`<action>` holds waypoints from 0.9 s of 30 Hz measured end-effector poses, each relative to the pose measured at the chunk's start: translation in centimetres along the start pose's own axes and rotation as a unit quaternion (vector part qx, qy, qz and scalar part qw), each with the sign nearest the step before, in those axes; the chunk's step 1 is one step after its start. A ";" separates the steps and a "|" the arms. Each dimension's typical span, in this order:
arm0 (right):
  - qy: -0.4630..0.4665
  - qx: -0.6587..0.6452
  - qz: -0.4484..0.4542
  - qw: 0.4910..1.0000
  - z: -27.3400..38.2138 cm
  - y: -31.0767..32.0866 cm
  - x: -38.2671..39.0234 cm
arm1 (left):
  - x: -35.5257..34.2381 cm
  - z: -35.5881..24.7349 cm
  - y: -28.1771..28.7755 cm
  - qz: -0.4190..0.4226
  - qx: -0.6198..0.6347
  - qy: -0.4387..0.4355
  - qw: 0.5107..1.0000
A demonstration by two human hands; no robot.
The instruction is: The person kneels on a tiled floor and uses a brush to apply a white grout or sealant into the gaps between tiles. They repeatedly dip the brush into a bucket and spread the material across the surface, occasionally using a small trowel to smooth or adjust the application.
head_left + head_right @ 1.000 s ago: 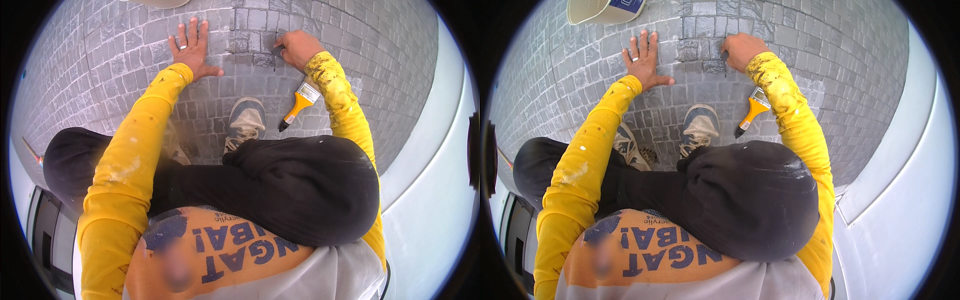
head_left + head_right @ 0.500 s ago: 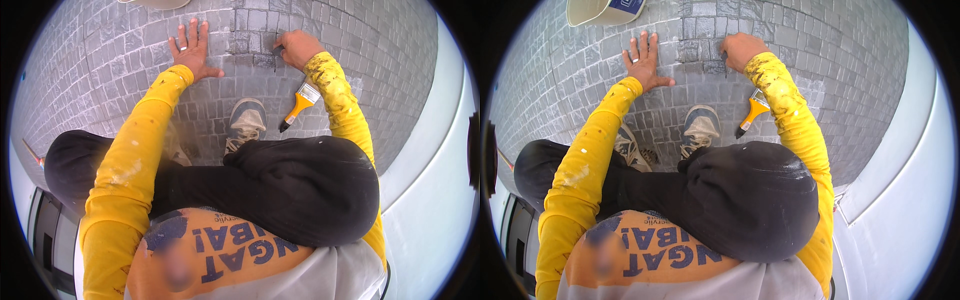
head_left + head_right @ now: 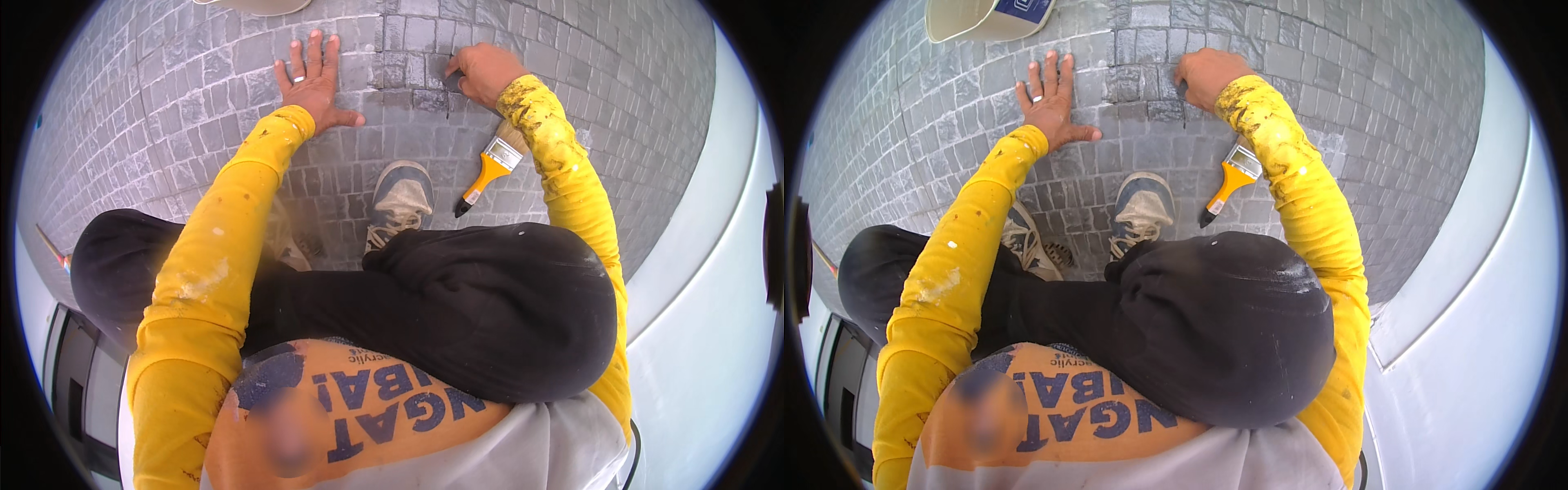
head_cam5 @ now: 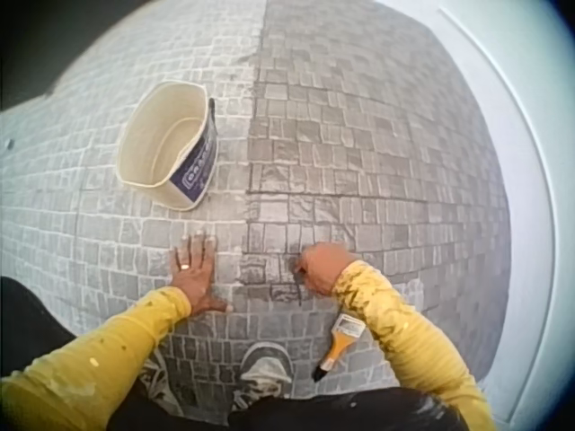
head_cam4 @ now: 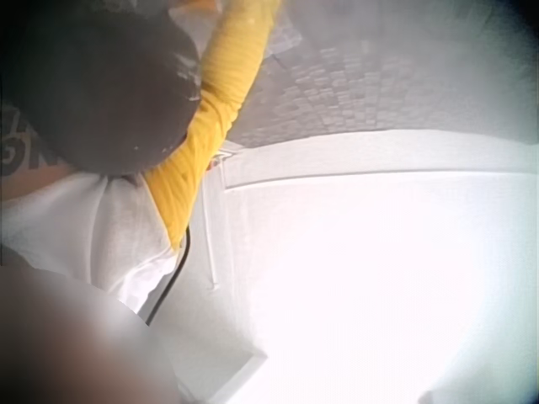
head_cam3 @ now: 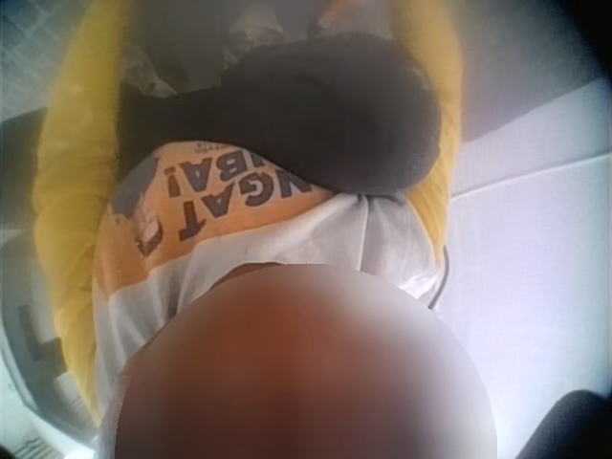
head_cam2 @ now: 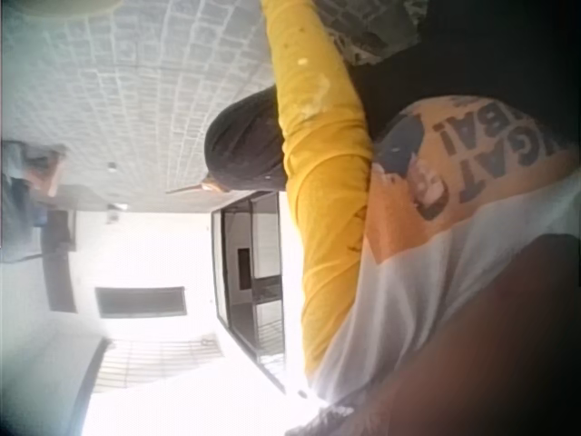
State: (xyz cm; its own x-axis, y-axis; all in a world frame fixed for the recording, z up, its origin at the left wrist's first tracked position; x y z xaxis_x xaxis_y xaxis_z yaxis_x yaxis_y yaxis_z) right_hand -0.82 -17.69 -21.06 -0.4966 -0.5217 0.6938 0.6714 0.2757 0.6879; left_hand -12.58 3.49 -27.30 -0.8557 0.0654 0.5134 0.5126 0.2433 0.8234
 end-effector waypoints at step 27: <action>0.036 0.081 -0.005 0.996 0.3 -0.3 -0.5 | 1.1 -0.1 1.3 0.053 0.024 0.020 0.998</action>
State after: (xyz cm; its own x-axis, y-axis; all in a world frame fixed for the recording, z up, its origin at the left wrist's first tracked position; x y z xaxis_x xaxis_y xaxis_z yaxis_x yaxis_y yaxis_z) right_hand -0.89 -17.27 -21.54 -0.4591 -0.5799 0.6730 0.5659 0.3931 0.7247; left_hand -12.79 3.79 -25.62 -0.7926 0.0557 0.6072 0.5956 0.2841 0.7514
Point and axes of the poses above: each hand's wrist, its own x-axis away from the middle knuckle, its own y-axis out of the back of the hand, z = x × y, the point moved 6 cm from there along -x, towards the middle knuckle, and after that the axes turned 3 degrees about -y, right-handed, at the moved point
